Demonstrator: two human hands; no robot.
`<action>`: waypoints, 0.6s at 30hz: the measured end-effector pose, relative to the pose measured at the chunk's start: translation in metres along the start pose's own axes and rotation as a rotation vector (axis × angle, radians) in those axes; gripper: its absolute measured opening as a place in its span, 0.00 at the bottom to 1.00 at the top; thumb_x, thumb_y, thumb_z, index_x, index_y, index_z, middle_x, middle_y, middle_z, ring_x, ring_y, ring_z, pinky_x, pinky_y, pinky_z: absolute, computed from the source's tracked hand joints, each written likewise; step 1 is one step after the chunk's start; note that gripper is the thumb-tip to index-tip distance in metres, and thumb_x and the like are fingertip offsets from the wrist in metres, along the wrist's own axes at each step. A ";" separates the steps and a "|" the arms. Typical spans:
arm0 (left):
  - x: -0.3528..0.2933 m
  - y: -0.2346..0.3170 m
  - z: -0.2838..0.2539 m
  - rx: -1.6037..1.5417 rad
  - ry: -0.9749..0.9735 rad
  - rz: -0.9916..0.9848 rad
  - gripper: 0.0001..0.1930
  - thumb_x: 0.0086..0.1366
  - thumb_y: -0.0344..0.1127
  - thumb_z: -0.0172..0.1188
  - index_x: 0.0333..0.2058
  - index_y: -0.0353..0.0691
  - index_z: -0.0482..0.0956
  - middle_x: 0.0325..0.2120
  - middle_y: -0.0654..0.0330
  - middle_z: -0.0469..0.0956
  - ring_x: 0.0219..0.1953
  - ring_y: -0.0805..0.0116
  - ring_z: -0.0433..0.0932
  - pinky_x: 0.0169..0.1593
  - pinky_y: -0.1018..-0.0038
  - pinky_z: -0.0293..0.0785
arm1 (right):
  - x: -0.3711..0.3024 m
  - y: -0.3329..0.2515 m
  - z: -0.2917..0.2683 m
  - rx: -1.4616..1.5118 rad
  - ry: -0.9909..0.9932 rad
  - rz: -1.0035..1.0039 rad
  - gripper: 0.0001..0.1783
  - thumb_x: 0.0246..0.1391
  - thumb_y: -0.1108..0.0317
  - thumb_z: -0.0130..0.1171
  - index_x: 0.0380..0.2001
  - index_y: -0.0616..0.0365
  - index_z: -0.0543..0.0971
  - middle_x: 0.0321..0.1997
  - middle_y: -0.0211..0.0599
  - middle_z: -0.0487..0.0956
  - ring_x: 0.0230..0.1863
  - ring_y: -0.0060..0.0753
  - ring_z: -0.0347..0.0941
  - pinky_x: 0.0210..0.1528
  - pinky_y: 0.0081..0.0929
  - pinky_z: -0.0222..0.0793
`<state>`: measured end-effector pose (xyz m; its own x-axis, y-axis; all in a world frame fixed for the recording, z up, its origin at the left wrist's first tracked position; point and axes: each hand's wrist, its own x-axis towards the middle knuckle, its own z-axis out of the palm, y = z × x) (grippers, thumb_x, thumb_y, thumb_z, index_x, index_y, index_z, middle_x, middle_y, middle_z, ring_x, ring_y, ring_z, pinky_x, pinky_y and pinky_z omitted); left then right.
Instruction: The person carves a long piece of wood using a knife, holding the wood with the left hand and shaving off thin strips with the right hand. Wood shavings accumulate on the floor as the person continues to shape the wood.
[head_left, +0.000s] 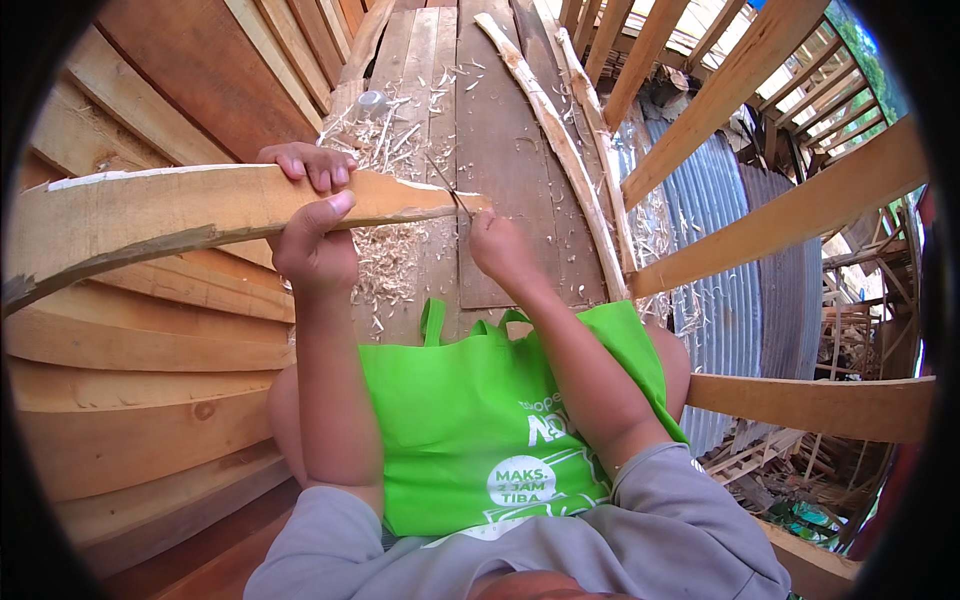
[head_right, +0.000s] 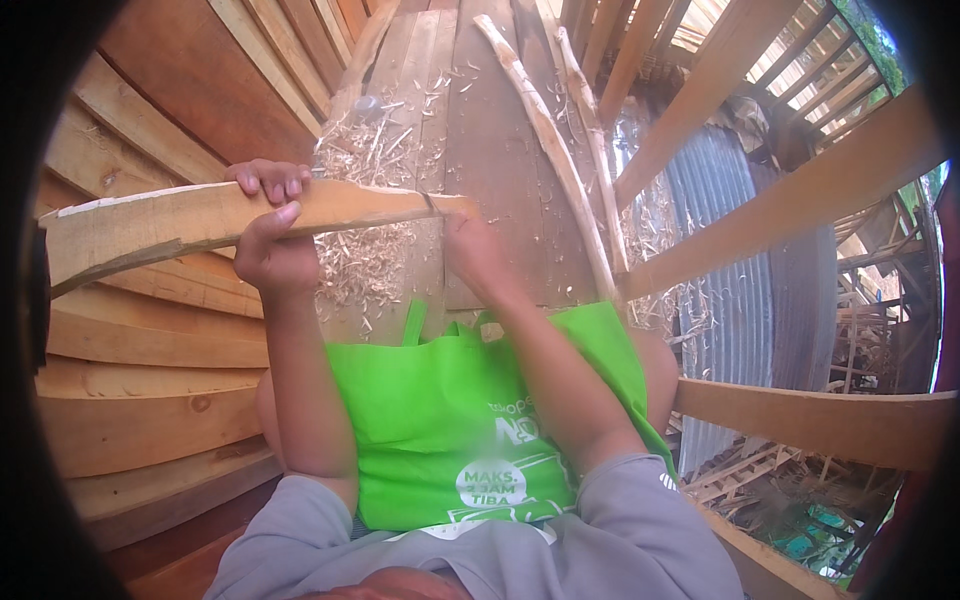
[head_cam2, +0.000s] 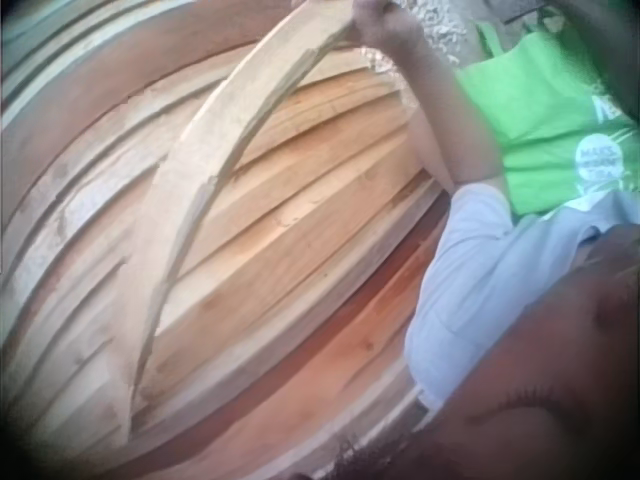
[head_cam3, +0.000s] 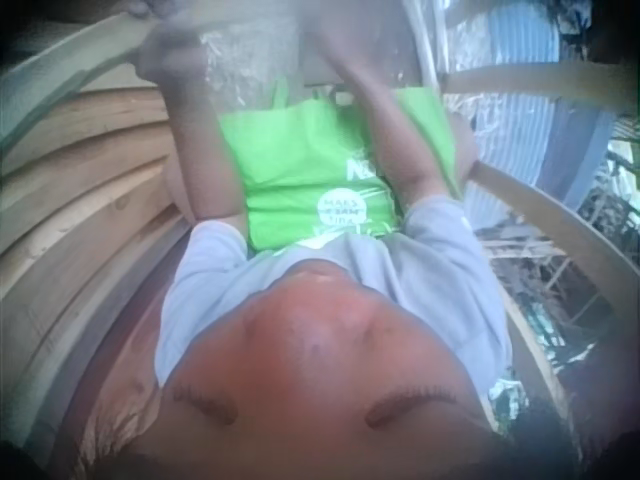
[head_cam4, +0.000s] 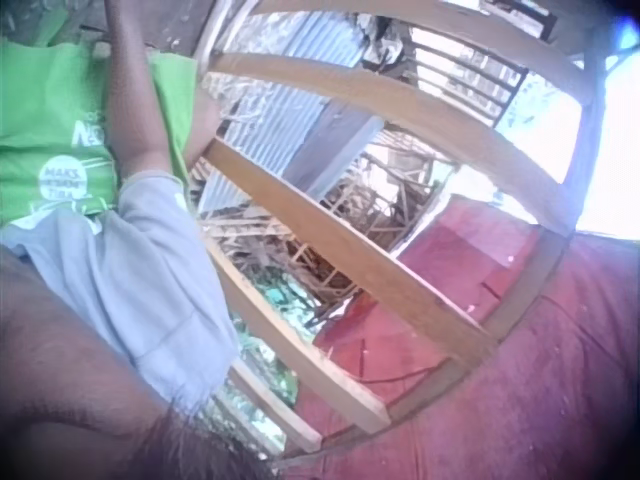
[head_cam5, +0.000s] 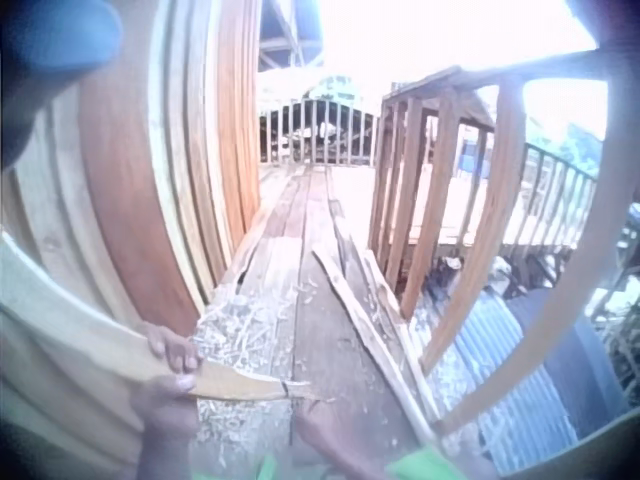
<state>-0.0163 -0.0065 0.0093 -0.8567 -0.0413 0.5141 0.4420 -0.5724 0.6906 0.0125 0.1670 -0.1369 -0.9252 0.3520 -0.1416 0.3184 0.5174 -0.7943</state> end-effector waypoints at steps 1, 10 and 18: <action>0.002 0.001 -0.004 -0.027 -0.061 0.007 0.21 0.38 0.24 0.55 0.35 0.45 0.62 0.27 0.62 0.61 0.33 0.68 0.62 0.48 0.67 0.63 | -0.008 -0.029 -0.008 -0.003 -0.074 0.009 0.32 0.67 0.56 0.33 0.25 0.70 0.78 0.30 0.65 0.79 0.38 0.69 0.76 0.43 0.55 0.70; 0.010 -0.005 0.000 -0.101 -0.253 -0.020 0.21 0.37 0.27 0.54 0.33 0.47 0.60 0.25 0.64 0.58 0.30 0.70 0.58 0.43 0.70 0.60 | 0.031 0.049 0.010 0.001 0.180 0.056 0.36 0.66 0.53 0.31 0.22 0.74 0.77 0.26 0.71 0.75 0.35 0.73 0.75 0.43 0.58 0.68; 0.012 -0.004 -0.012 -0.160 -0.419 -0.071 0.21 0.37 0.29 0.56 0.32 0.47 0.59 0.23 0.65 0.56 0.29 0.70 0.58 0.41 0.69 0.59 | 0.013 0.008 -0.002 -0.074 0.061 0.055 0.35 0.66 0.52 0.32 0.27 0.74 0.79 0.31 0.71 0.78 0.35 0.74 0.75 0.45 0.58 0.68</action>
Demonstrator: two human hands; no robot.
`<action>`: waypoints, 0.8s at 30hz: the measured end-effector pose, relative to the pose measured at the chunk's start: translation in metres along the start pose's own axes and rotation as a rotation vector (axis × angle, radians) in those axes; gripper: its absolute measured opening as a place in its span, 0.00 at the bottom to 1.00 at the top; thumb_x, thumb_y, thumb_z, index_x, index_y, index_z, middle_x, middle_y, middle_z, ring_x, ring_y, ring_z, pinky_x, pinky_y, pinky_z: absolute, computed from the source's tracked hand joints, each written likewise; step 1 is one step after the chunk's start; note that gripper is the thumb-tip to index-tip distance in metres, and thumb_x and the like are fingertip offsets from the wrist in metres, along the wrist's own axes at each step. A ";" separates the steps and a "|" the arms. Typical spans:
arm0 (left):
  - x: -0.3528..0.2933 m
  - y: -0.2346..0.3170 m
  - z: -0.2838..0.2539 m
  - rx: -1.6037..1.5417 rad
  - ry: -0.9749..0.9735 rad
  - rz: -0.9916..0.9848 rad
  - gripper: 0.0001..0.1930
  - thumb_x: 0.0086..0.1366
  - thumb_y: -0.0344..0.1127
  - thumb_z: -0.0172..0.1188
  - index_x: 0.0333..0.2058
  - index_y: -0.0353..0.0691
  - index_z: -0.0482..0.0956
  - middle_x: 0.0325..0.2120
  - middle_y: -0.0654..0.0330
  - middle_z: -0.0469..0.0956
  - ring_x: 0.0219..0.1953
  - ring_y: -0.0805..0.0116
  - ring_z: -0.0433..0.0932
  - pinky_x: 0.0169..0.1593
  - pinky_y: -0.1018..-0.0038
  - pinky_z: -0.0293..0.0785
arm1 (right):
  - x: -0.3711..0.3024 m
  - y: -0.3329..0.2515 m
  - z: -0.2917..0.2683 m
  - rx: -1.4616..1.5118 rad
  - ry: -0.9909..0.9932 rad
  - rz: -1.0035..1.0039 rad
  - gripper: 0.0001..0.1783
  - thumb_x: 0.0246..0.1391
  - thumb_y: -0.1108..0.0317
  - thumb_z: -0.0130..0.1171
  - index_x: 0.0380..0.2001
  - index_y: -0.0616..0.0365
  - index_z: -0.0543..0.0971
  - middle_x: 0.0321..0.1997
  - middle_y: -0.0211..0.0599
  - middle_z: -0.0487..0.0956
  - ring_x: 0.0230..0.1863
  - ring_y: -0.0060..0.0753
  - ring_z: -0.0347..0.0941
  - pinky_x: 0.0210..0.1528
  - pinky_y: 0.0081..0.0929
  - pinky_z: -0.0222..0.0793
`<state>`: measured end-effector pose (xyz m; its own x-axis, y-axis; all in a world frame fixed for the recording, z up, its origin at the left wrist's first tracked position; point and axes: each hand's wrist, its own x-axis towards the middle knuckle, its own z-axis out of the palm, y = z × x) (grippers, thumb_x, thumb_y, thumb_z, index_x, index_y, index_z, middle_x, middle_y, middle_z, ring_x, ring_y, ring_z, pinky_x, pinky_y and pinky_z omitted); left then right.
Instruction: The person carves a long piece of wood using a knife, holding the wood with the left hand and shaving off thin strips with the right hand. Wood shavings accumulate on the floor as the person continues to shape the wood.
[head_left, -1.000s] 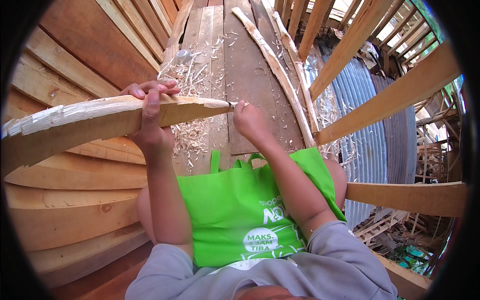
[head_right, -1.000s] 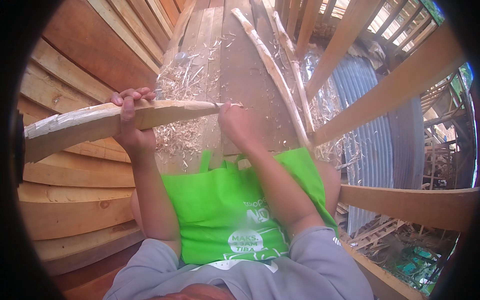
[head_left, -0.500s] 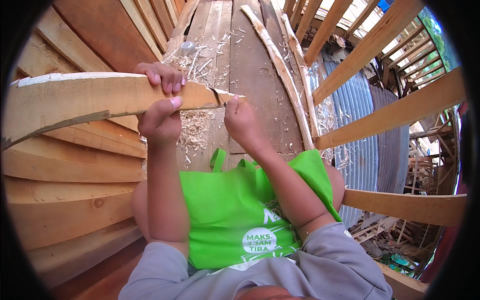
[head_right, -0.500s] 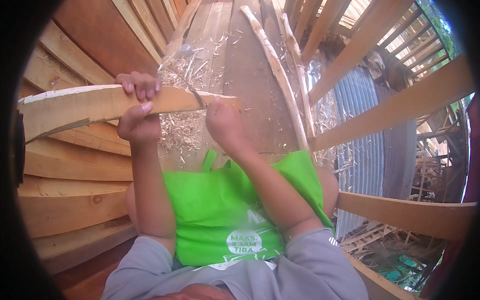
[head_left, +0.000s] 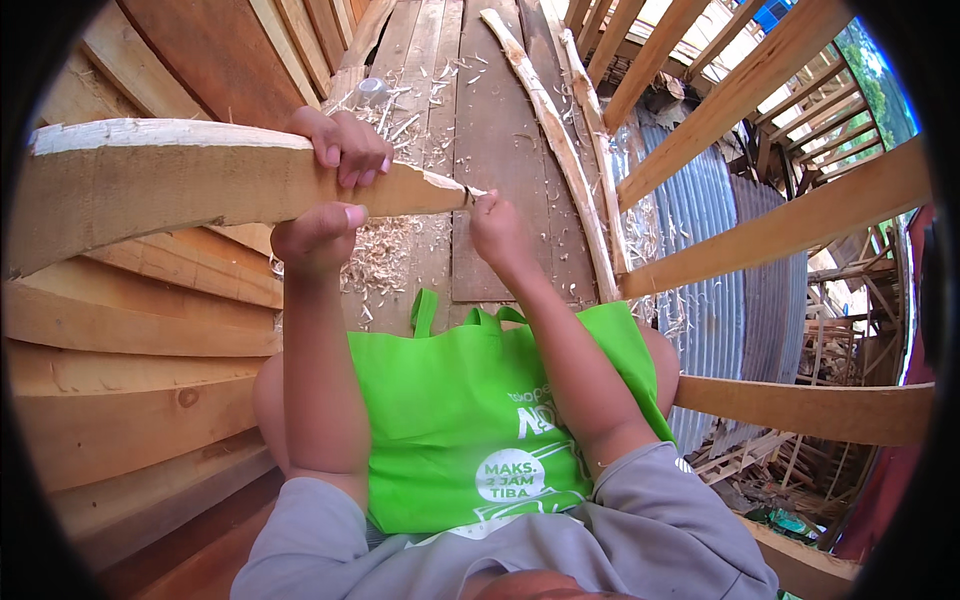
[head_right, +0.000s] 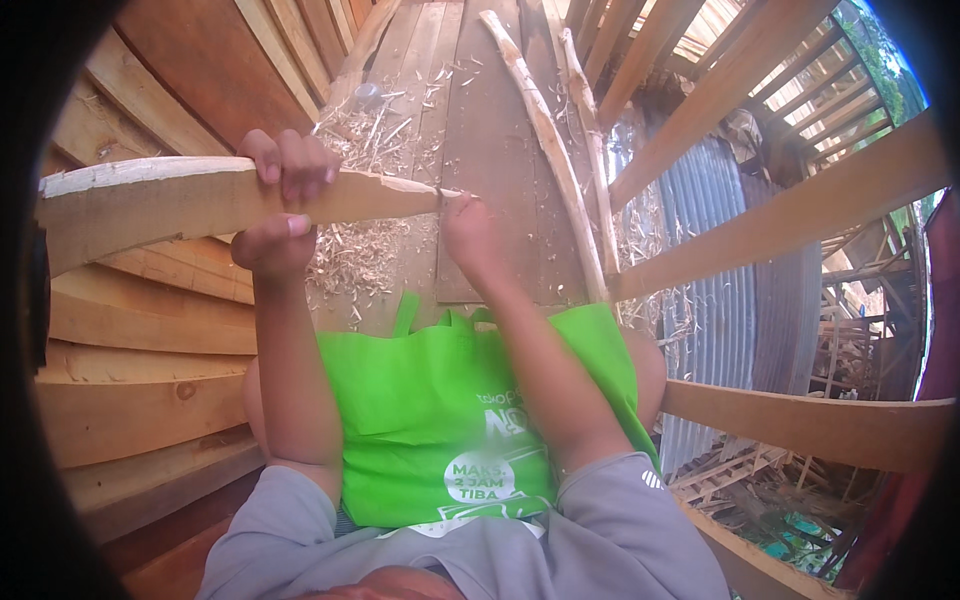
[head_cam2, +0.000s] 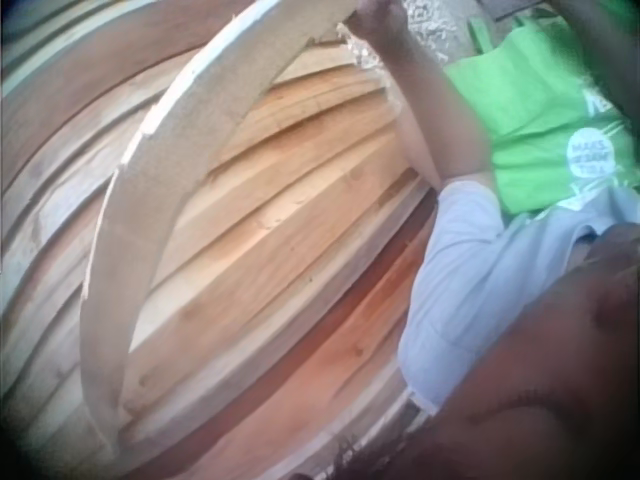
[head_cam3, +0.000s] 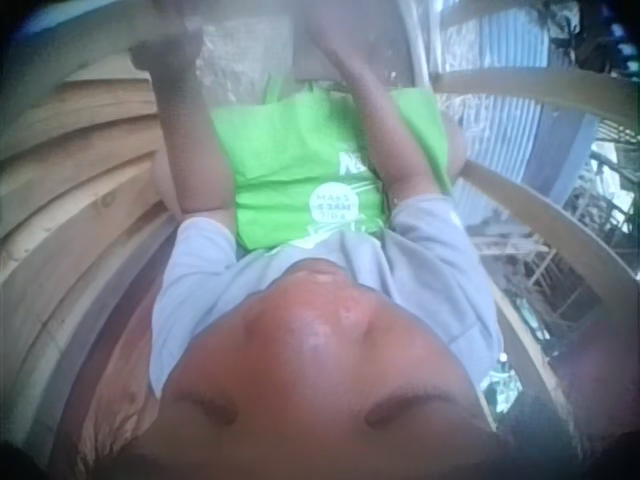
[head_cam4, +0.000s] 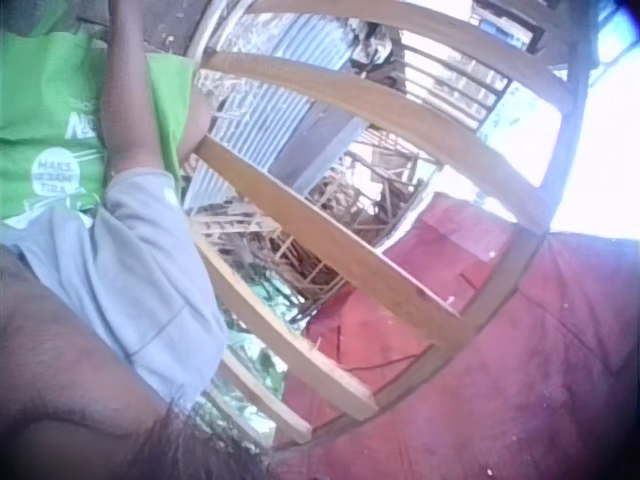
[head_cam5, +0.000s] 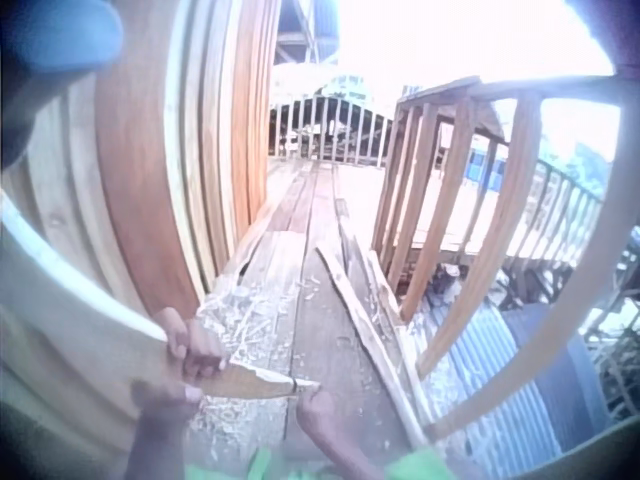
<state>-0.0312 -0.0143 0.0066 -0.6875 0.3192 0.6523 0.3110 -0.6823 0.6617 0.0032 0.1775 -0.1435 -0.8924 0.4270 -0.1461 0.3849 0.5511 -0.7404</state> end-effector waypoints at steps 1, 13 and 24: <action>0.004 -0.002 0.000 -0.026 -0.054 0.006 0.21 0.37 0.29 0.56 0.33 0.46 0.59 0.23 0.64 0.57 0.28 0.70 0.59 0.41 0.69 0.60 | 0.017 0.031 0.006 -0.020 0.043 0.053 0.35 0.66 0.52 0.32 0.28 0.74 0.79 0.31 0.70 0.78 0.35 0.74 0.74 0.44 0.58 0.68; -0.002 -0.003 0.004 -0.057 -0.047 -0.006 0.28 0.34 0.30 0.55 0.39 0.43 0.58 0.27 0.57 0.65 0.33 0.63 0.69 0.45 0.67 0.67 | 0.021 0.040 0.007 -0.028 0.048 0.093 0.37 0.66 0.51 0.31 0.32 0.77 0.79 0.36 0.71 0.78 0.39 0.74 0.75 0.48 0.57 0.68; -0.018 -0.002 0.003 -0.086 0.003 -0.082 0.23 0.37 0.31 0.53 0.38 0.38 0.68 0.31 0.55 0.69 0.39 0.60 0.71 0.53 0.63 0.68 | 0.032 0.101 0.030 0.076 0.019 0.161 0.35 0.64 0.49 0.34 0.31 0.75 0.78 0.23 0.55 0.78 0.23 0.49 0.76 0.28 0.47 0.71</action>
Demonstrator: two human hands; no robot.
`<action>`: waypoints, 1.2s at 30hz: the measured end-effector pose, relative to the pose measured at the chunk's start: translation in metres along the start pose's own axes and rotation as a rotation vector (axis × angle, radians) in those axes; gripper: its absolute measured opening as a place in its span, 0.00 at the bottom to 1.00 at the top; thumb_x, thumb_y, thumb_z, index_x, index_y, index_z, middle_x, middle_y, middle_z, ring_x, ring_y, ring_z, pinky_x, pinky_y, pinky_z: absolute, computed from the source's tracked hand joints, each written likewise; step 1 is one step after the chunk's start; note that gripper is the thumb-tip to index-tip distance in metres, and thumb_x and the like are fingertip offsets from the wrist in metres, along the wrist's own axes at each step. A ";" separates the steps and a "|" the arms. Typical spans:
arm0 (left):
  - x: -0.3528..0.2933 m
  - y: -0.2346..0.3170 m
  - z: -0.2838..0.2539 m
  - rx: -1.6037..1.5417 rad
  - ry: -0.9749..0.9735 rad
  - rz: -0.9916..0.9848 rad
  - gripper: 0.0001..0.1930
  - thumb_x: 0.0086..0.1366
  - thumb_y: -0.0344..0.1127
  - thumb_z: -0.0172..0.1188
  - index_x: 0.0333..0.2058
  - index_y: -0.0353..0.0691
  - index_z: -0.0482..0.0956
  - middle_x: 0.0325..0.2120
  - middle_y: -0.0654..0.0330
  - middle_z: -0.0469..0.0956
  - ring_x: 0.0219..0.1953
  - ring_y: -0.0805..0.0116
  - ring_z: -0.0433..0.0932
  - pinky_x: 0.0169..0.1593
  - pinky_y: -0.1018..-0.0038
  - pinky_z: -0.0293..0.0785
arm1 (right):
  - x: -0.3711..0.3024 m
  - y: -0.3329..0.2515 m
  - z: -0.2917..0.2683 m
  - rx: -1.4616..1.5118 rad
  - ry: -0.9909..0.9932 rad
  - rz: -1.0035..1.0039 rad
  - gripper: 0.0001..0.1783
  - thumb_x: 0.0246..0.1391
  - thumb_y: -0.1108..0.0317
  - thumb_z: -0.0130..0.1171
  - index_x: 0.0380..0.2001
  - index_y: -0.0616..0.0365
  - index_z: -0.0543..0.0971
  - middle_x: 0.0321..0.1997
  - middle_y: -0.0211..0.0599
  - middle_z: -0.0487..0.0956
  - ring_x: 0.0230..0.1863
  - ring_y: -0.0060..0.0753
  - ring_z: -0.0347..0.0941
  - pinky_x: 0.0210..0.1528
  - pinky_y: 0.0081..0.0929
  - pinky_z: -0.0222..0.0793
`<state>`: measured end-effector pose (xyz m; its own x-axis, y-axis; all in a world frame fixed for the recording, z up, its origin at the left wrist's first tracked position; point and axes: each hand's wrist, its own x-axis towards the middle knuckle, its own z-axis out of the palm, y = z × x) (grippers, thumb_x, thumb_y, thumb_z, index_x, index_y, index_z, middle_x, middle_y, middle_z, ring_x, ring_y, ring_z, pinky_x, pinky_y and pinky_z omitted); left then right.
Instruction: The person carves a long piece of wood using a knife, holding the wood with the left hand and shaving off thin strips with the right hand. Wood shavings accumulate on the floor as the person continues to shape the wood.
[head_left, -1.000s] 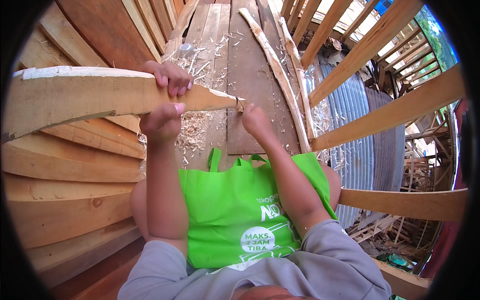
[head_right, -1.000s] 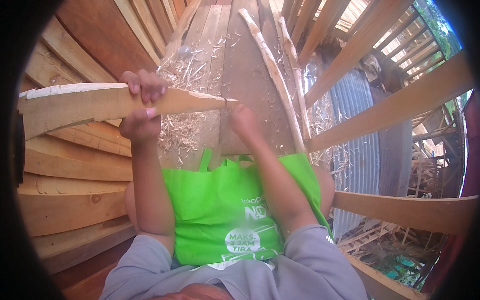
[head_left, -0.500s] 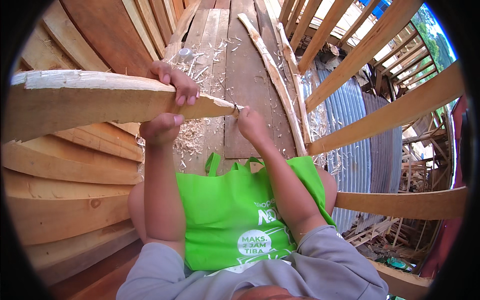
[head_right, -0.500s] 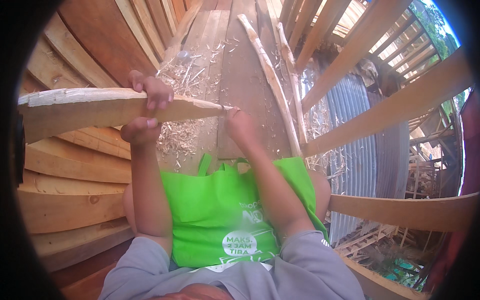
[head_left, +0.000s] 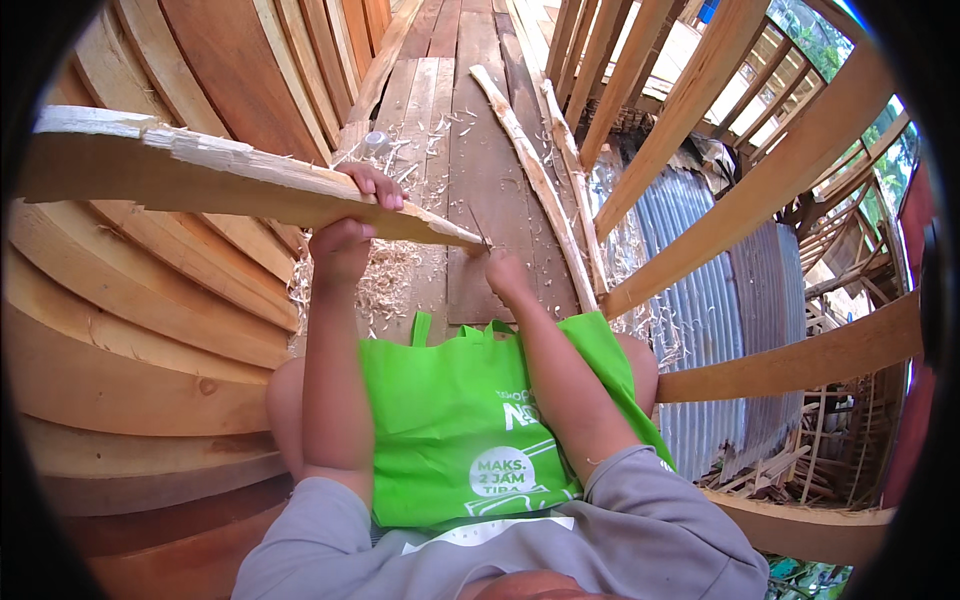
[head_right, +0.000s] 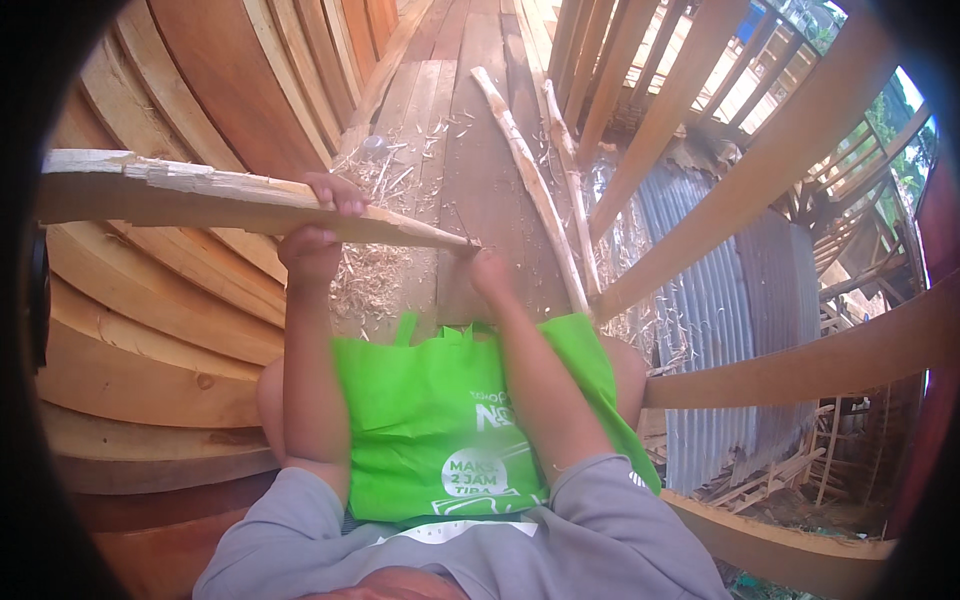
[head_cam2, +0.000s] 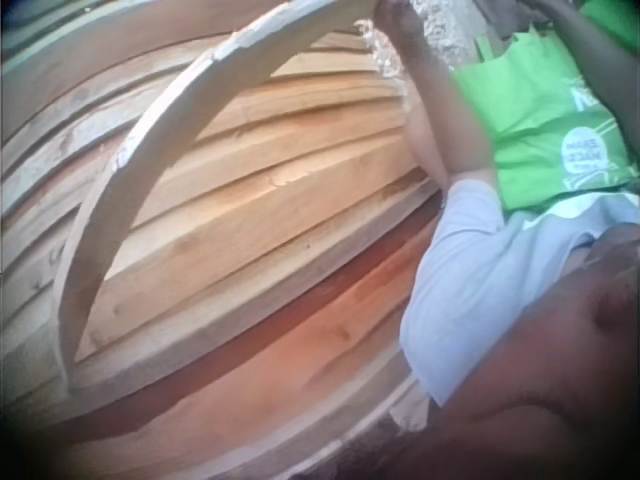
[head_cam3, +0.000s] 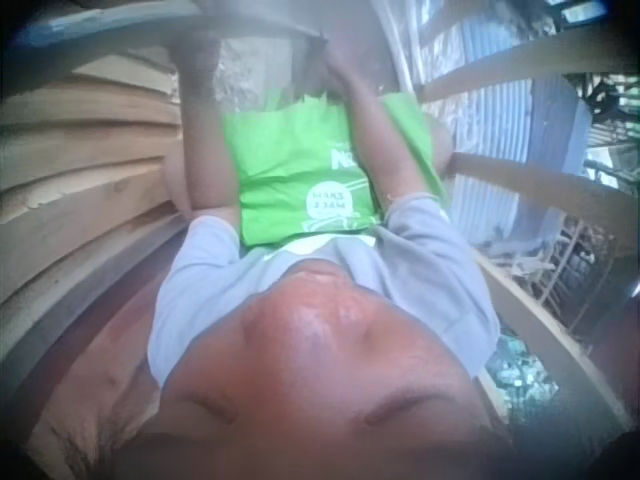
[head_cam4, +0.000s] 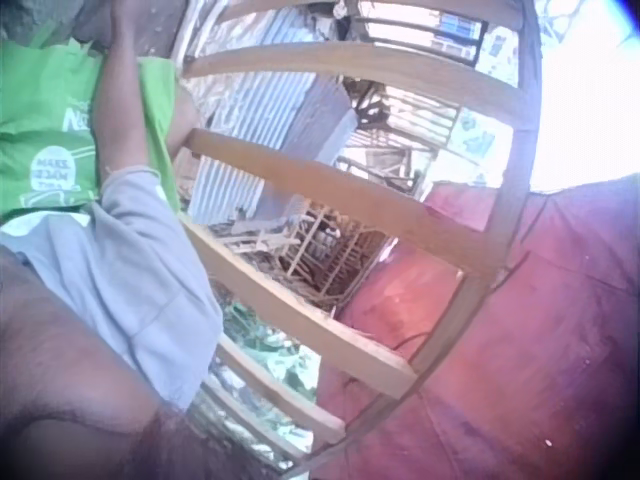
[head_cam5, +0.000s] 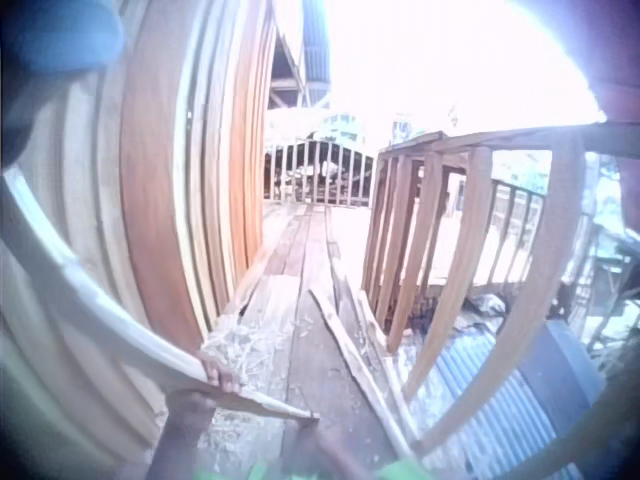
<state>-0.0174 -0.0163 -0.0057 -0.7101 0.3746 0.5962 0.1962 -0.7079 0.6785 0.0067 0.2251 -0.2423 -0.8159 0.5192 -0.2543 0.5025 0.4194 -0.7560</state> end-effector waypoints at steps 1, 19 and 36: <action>-0.002 0.000 0.003 0.010 0.038 -0.007 0.24 0.37 0.31 0.53 0.39 0.38 0.68 0.31 0.54 0.70 0.40 0.59 0.72 0.54 0.63 0.68 | -0.006 -0.001 -0.002 0.022 -0.007 -0.003 0.35 0.64 0.49 0.34 0.30 0.74 0.78 0.22 0.54 0.78 0.22 0.49 0.76 0.27 0.46 0.70; -0.002 -0.014 -0.009 -0.021 0.132 0.034 0.21 0.41 0.23 0.55 0.39 0.39 0.70 0.30 0.59 0.69 0.37 0.66 0.71 0.49 0.70 0.69 | -0.085 -0.024 -0.023 -0.058 0.064 -0.135 0.40 0.67 0.45 0.30 0.44 0.78 0.78 0.51 0.72 0.75 0.57 0.67 0.71 0.61 0.51 0.62; -0.001 -0.019 -0.014 -0.022 0.064 0.052 0.19 0.45 0.22 0.57 0.40 0.39 0.70 0.31 0.61 0.71 0.39 0.68 0.72 0.50 0.71 0.69 | -0.061 -0.017 -0.041 0.233 -0.027 -0.020 0.18 0.64 0.53 0.53 0.38 0.59 0.77 0.22 0.37 0.74 0.19 0.29 0.68 0.23 0.33 0.65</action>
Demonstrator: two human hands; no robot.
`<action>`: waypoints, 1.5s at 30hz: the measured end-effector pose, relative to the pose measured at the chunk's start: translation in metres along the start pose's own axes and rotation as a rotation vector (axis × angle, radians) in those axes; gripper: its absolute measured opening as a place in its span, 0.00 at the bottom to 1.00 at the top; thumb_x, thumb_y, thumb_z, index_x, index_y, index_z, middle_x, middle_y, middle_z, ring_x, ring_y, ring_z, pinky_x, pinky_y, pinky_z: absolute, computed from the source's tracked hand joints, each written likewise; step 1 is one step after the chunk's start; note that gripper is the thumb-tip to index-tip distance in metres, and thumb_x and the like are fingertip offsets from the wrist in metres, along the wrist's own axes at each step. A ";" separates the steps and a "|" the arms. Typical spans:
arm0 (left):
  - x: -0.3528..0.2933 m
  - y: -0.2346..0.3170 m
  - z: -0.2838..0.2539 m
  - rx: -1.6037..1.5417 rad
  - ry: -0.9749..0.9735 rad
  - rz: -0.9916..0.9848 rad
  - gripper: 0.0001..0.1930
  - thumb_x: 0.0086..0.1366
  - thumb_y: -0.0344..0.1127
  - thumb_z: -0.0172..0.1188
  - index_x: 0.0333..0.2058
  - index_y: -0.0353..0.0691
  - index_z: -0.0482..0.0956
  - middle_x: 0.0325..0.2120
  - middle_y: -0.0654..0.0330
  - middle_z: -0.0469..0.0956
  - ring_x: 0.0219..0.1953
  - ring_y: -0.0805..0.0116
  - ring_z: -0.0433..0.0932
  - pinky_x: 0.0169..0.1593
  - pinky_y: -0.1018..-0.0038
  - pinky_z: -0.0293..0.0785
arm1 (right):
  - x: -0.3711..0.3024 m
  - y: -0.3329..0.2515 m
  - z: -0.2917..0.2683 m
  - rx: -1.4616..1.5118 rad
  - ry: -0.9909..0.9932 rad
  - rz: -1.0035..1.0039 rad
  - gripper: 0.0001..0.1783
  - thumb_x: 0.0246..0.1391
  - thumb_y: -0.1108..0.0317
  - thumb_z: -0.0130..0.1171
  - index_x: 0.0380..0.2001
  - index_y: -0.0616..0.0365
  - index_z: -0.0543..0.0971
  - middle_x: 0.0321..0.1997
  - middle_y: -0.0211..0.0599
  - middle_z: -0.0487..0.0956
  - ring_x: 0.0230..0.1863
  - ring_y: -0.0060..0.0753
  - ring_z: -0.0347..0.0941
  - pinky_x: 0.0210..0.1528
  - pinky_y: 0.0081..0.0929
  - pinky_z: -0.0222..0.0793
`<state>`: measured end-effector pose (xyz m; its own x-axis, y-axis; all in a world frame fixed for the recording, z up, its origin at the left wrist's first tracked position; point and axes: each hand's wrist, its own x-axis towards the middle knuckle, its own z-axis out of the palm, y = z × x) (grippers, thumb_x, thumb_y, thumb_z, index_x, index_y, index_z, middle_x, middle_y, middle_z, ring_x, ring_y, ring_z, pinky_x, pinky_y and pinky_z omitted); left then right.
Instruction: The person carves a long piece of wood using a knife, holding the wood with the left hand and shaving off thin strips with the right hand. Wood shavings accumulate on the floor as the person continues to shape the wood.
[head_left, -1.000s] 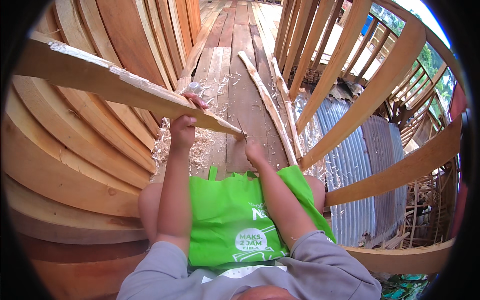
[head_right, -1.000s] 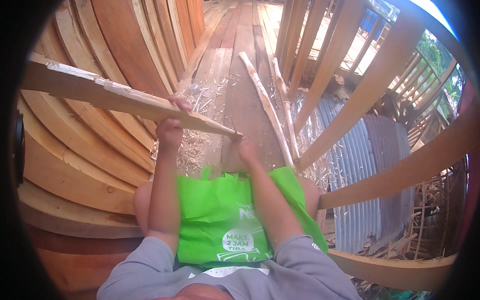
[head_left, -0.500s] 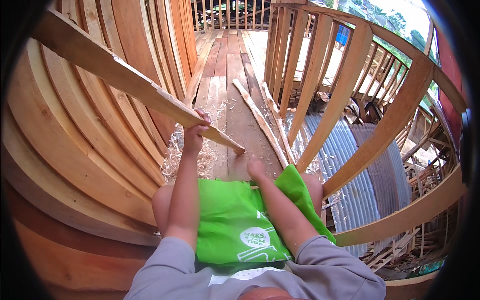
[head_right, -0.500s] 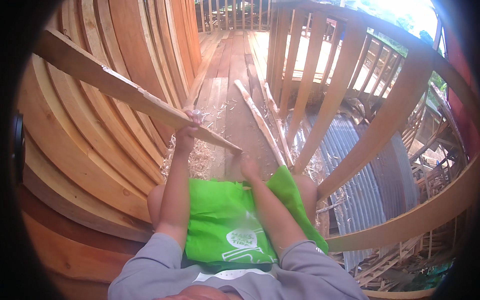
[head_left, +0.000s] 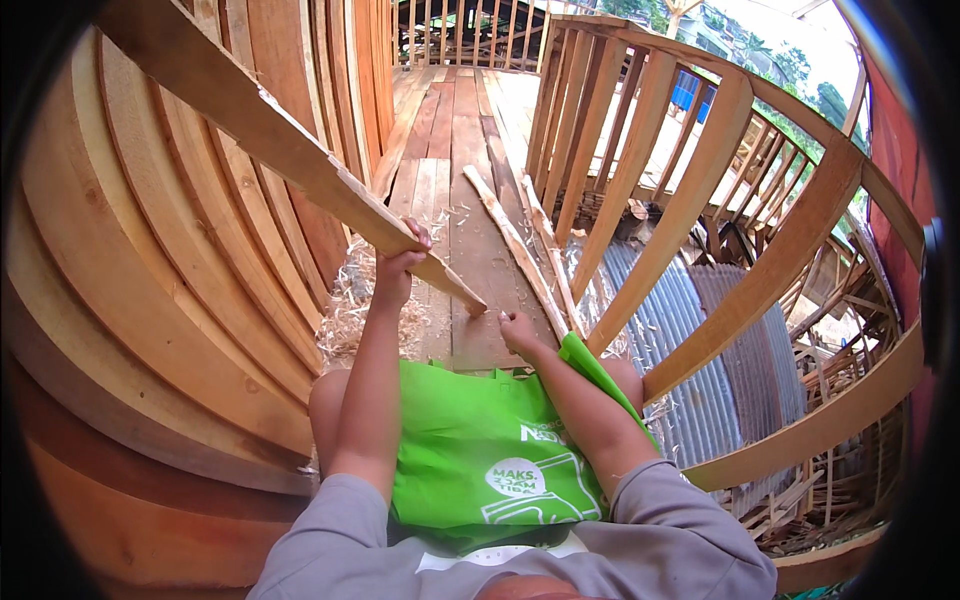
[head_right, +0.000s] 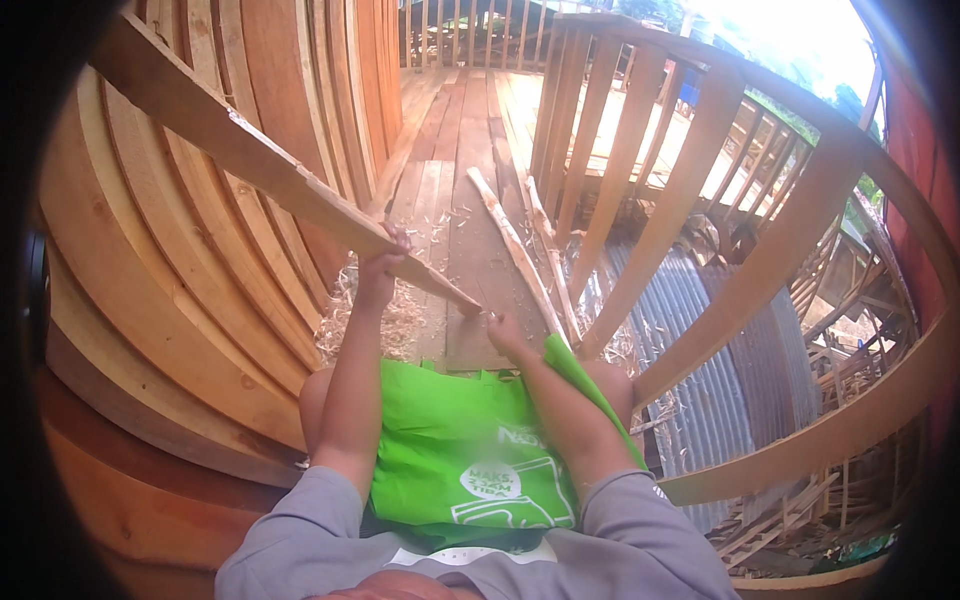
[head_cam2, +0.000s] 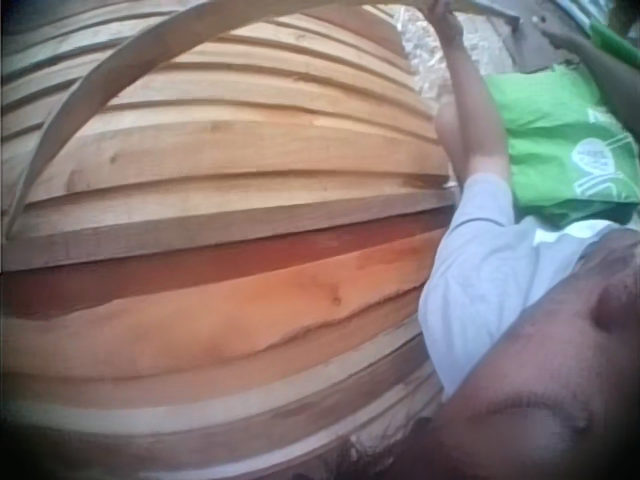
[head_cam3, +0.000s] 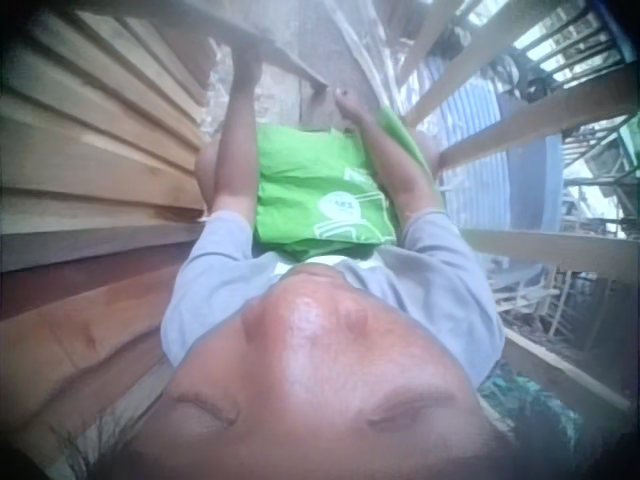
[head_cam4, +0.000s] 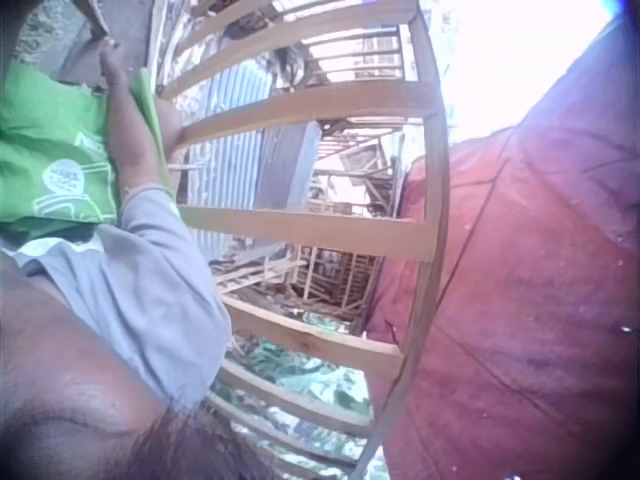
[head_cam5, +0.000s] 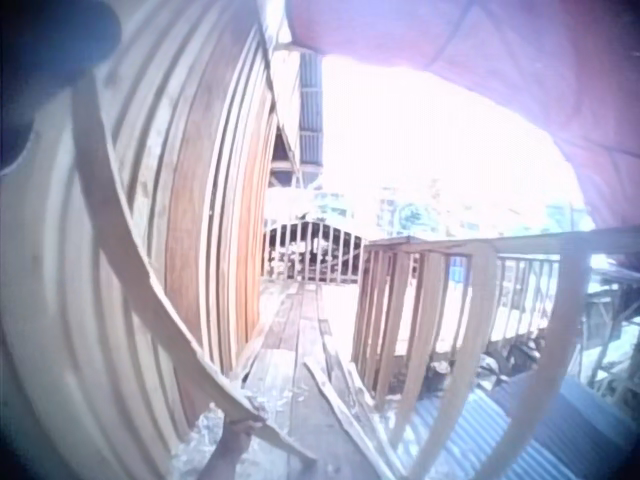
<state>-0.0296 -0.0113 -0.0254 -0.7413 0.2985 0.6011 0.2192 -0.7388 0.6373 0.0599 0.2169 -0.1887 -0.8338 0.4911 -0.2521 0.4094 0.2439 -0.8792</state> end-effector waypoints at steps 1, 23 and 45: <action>0.000 -0.001 -0.002 -0.009 -0.004 0.010 0.20 0.45 0.22 0.57 0.40 0.39 0.70 0.32 0.61 0.71 0.39 0.68 0.72 0.49 0.70 0.69 | 0.008 -0.002 -0.002 -0.045 0.011 -0.033 0.18 0.64 0.53 0.53 0.38 0.59 0.77 0.22 0.36 0.74 0.19 0.28 0.68 0.23 0.33 0.65; 0.004 -0.007 0.002 -0.103 0.030 -0.032 0.14 0.55 0.34 0.67 0.35 0.42 0.70 0.28 0.64 0.67 0.33 0.70 0.69 0.43 0.71 0.67 | 0.031 -0.002 -0.006 -0.020 0.132 0.012 0.19 0.65 0.54 0.48 0.35 0.60 0.77 0.19 0.36 0.73 0.15 0.31 0.65 0.18 0.35 0.60; 0.003 -0.006 0.001 -0.107 -0.059 -0.012 0.15 0.53 0.35 0.67 0.34 0.42 0.69 0.27 0.63 0.67 0.33 0.69 0.68 0.44 0.70 0.66 | -0.008 -0.009 -0.012 0.122 -0.174 0.044 0.25 0.64 0.45 0.48 0.24 0.55 0.74 0.14 0.24 0.64 0.12 0.21 0.53 0.14 0.29 0.47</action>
<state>-0.0332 -0.0055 -0.0267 -0.7044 0.3402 0.6230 0.1392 -0.7944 0.5912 0.0673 0.2212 -0.1743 -0.8718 0.3450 -0.3477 0.4077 0.1177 -0.9055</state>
